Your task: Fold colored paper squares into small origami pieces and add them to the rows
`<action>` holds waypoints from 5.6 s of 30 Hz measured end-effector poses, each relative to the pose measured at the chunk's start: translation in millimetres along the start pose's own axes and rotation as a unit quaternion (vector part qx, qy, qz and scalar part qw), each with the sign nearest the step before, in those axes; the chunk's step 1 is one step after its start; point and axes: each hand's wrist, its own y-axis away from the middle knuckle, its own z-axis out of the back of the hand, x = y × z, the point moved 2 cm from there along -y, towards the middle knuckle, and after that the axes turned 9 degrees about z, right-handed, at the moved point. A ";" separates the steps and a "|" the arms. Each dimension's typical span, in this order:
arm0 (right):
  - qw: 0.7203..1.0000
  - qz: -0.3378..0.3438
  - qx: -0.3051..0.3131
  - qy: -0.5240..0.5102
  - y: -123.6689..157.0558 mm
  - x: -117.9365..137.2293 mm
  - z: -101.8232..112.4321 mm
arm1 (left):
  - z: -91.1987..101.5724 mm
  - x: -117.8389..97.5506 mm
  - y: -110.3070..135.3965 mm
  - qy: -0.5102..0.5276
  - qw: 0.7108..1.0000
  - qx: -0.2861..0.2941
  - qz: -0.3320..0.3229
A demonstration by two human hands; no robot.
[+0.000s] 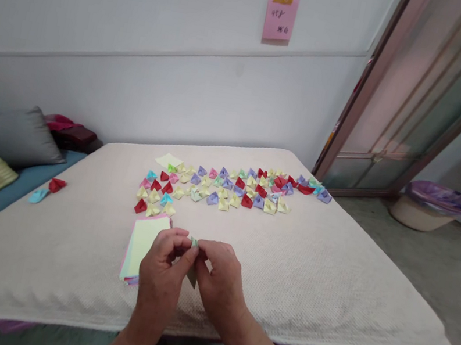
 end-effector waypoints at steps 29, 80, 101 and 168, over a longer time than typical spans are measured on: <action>0.949 -0.126 0.053 -0.283 -9.9 -6.8 7.2 | 8.3 -1.5 -13.8 0.024 0.994 0.086 0.059; 0.793 -0.240 0.090 -0.553 -1.7 -12.9 -9.0 | 4.0 -7.6 -4.2 0.199 0.970 0.038 0.132; 0.791 -0.232 0.047 -0.565 1.6 -13.6 -15.1 | -4.8 7.3 -4.7 0.354 0.901 0.012 0.250; 0.907 -0.185 0.023 -0.377 -12.6 -16.4 20.1 | 14.3 6.3 -20.4 0.015 0.998 0.067 0.003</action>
